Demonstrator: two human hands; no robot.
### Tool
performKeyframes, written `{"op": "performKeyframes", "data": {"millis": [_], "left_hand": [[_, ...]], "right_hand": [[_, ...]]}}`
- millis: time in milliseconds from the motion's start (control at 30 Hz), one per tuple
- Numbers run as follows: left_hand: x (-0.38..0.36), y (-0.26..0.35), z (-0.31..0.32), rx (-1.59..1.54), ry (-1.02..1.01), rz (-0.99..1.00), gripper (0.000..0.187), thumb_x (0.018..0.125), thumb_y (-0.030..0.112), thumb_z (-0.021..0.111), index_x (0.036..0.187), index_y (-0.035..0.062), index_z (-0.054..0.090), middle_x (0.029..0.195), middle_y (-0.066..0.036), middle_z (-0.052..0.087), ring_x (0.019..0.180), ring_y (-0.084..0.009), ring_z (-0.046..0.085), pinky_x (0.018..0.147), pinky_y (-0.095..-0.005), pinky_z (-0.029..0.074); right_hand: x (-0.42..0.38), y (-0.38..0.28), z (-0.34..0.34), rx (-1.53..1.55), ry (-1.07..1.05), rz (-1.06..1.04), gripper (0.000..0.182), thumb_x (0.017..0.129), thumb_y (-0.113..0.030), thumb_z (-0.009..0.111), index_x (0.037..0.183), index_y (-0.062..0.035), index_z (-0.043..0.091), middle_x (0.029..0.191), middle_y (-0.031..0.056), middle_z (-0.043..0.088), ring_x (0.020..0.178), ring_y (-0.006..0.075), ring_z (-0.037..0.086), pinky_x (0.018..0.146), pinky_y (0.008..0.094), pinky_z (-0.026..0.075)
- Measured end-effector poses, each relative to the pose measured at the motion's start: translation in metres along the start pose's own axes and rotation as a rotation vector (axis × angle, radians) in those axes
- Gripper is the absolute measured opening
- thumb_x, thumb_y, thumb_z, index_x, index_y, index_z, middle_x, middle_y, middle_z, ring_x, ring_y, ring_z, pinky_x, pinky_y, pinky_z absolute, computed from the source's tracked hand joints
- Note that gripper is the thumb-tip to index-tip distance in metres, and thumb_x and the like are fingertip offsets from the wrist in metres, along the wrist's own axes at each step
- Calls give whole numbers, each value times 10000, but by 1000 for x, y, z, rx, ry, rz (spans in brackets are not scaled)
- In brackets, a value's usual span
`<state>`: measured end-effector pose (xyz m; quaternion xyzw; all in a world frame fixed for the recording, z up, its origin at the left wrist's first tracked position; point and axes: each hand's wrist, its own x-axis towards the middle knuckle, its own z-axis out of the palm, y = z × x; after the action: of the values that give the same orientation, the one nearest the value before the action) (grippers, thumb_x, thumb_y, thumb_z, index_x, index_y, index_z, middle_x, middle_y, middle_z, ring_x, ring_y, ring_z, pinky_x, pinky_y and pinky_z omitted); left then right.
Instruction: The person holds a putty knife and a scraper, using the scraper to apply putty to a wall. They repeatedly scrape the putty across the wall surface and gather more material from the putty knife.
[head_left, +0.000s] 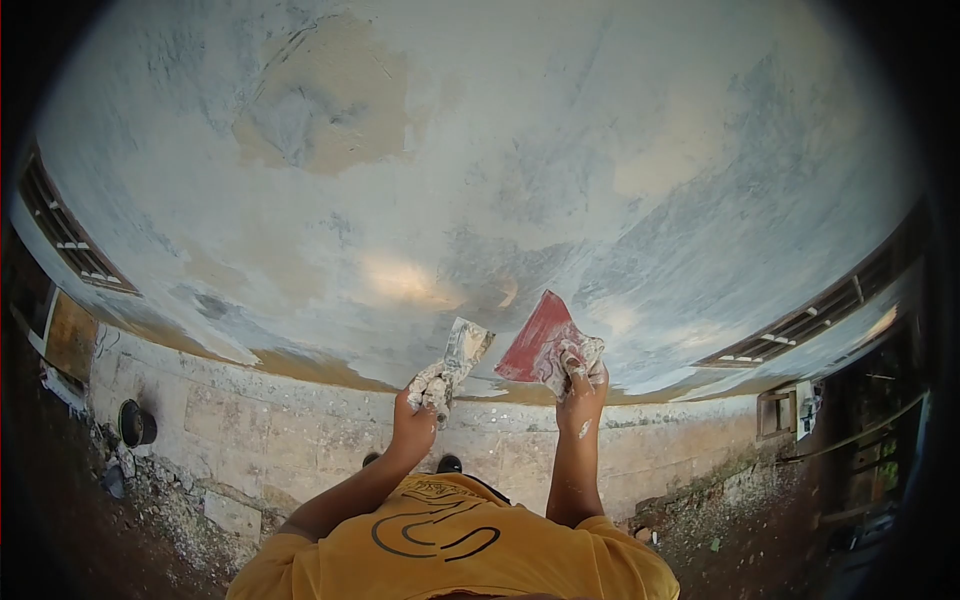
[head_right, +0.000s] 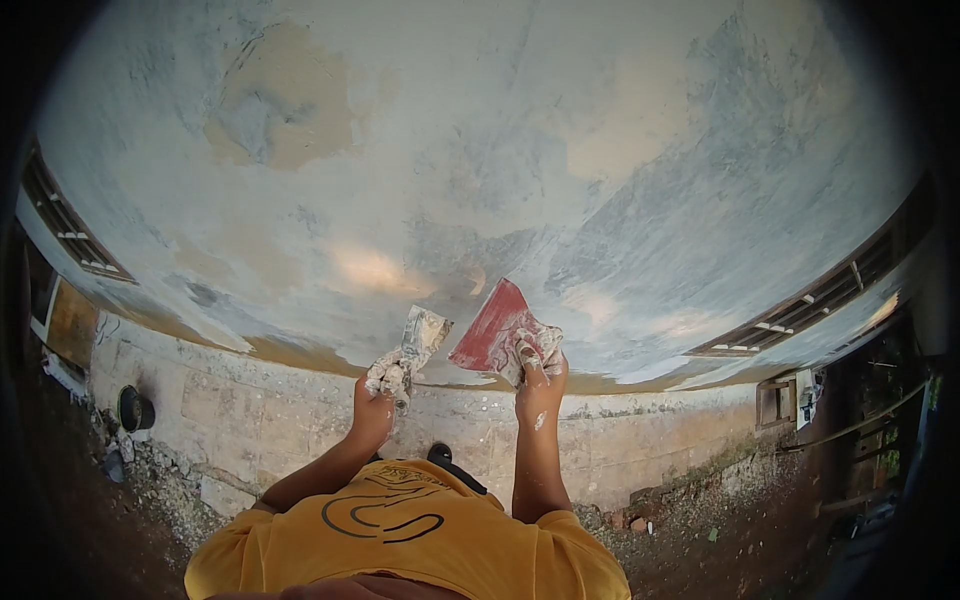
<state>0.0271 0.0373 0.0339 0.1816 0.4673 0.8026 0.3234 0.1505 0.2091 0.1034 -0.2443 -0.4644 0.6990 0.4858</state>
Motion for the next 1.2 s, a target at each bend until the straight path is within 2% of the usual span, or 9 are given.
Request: {"op": "performKeyframes", "data": {"millis": [67,200,267,600,667,900,1000,1067,1200], "left_hand": [[-1,-7,3,131,-7,101,292,880,13,447,1166,-22,495,932,-56,605,746,-87,540,653,-214,439],[-5,-16,5,181,2,90,330,860,-32,396,1178,-31,485,951,-54,597,750,-78,527,663,-209,430],[-5,-19,1,225,-49,84,423,775,-109,372,1185,-59,463,1086,-121,563,992,-165,533,853,-264,406],[-9,-40,-6,374,-7,143,389,800,-98,375,1175,-65,470,1075,-106,568,975,-166,538,849,-271,411],[-8,-41,-9,545,-31,253,387,797,-97,381,1172,-63,472,1072,-105,569,970,-159,537,835,-266,415],[-10,-33,-6,411,-8,149,405,790,-106,378,1183,-61,464,1075,-114,566,971,-160,536,831,-267,417],[-11,-48,-13,401,-2,122,414,783,-118,372,1185,-67,459,1083,-121,561,980,-164,536,834,-271,417],[-11,-80,-25,541,67,235,412,780,-125,368,1179,-71,459,1080,-122,558,982,-165,539,826,-272,423],[-14,-51,-16,551,-12,217,405,779,-124,373,1171,-73,463,1068,-125,563,985,-173,544,829,-277,426]], "right_hand": [[-6,-4,3,-58,-41,44,279,794,-24,535,1062,55,517,974,94,591,841,170,598,768,280,483],[-14,-7,15,-117,-65,115,245,783,13,523,1022,62,544,949,99,605,849,167,595,776,275,477],[-15,1,13,-99,-16,127,236,790,24,514,1021,60,549,952,100,610,853,161,588,777,268,473],[-21,7,15,-164,-15,125,235,788,12,518,1016,53,555,939,91,611,833,151,587,755,259,466],[-25,2,20,-178,-2,97,230,786,15,520,1010,50,558,933,88,608,821,146,584,751,256,465],[-17,1,5,-139,0,84,241,770,18,509,1004,69,541,922,118,601,814,191,609,736,291,504],[-18,-6,10,-164,28,75,229,773,17,500,990,70,550,914,108,606,813,176,608,735,282,501],[-19,-7,12,-195,-25,86,220,777,21,506,988,59,558,916,94,609,812,153,592,734,267,483],[-18,3,12,-209,-71,92,210,777,24,508,977,48,569,909,74,615,813,128,574,744,250,460]]}}
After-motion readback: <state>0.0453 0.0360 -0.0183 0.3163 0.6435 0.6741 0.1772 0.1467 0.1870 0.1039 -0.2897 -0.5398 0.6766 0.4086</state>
